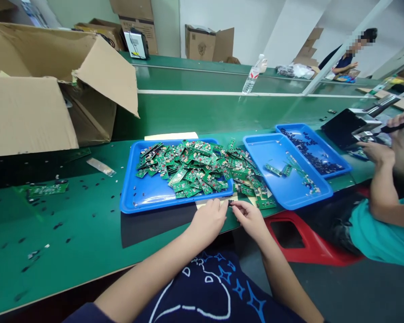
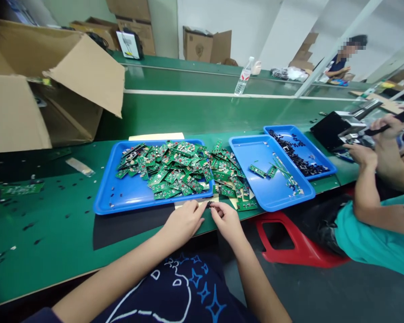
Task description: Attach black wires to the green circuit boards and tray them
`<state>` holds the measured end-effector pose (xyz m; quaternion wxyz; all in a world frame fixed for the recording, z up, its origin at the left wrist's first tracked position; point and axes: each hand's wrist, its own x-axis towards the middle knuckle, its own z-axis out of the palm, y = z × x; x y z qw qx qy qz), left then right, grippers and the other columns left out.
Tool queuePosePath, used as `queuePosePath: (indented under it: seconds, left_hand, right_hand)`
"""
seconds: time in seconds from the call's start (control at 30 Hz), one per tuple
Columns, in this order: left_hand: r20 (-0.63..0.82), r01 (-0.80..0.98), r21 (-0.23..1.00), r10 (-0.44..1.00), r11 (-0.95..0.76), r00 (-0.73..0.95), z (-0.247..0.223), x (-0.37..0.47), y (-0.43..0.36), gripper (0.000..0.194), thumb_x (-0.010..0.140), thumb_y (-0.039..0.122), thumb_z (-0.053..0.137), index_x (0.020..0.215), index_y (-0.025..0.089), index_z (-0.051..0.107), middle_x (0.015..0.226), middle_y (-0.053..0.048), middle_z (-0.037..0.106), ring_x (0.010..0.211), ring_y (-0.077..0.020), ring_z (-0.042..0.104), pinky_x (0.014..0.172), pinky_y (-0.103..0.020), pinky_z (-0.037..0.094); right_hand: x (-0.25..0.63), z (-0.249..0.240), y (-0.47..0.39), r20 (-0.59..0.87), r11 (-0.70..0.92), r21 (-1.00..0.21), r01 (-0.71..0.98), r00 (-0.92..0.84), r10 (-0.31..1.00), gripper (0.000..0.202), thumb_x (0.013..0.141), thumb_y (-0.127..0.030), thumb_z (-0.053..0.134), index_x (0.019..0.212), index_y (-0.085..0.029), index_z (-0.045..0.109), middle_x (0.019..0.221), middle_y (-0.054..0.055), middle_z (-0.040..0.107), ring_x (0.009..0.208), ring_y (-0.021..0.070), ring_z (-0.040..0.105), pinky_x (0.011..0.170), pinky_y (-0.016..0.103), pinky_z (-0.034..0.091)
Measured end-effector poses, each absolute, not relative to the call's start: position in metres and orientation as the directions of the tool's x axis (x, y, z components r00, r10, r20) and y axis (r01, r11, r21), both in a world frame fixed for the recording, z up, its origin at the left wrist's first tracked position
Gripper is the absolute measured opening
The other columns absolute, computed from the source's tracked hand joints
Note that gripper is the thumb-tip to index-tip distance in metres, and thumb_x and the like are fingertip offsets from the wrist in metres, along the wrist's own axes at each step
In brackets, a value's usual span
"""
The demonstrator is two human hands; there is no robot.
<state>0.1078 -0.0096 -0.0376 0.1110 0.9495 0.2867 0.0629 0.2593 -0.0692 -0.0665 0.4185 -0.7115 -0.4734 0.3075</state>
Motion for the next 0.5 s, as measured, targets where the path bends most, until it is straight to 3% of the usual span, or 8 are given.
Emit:
queuePosePath:
  seconds: [0.17,0.37,0.43,0.5]
  left_hand:
    - [0.058,0.559,0.189,0.577,-0.808,0.815,-0.046,0.116,-0.009,0.029,0.085,0.021,0.049,0.112,0.010,0.052,0.092,-0.011,0.055,0.086,-0.0239,0.056,0.064,-0.031,0.049]
    - [0.052,0.588,0.197,0.607,-0.784,0.793,-0.048,0.115,-0.011,0.029,0.085,0.025,0.051,0.111,0.011,0.053,0.094,-0.011,0.055,0.086,-0.0239,0.055,0.061,-0.030,0.048]
    - [0.057,0.595,0.217,0.618,-0.774,0.784,-0.048,0.115,-0.013,0.033,0.084,0.028,0.053,0.113,0.012,0.052,0.096,-0.011,0.055,0.087,-0.0235,0.055,0.062,-0.030,0.047]
    - [0.066,0.590,0.251,0.621,-0.768,0.781,-0.044,0.111,-0.017,0.034,0.082,0.028,0.056,0.112,0.013,0.052,0.094,-0.010,0.056,0.085,-0.0228,0.056,0.064,-0.030,0.047]
  right_hand:
    - [0.259,-0.060,-0.060,-0.021,-0.247,-0.726,0.642,0.338,0.941,0.025,0.080,-0.038,0.048,0.078,-0.017,0.061,0.060,0.003,0.059,0.051,0.0148,0.052,0.051,0.026,0.040]
    - [0.265,-0.046,-0.047,-0.102,-0.400,-0.360,0.843,0.391,0.915,0.032,0.077,-0.044,0.052,0.056,-0.021,0.045,0.052,0.001,0.055,0.052,0.0170,0.053,0.051,0.026,0.032]
    - [0.273,-0.046,-0.047,-0.134,-0.387,-0.349,0.854,0.363,0.922,0.035,0.076,-0.047,0.052,0.054,-0.022,0.043,0.049,0.000,0.053,0.050,0.0169,0.051,0.050,0.026,0.032]
    - [0.281,-0.047,-0.051,-0.165,-0.324,-0.448,0.833,0.279,0.946,0.031,0.077,-0.045,0.050,0.058,-0.021,0.047,0.052,0.001,0.055,0.050,0.0164,0.052,0.050,0.026,0.036]
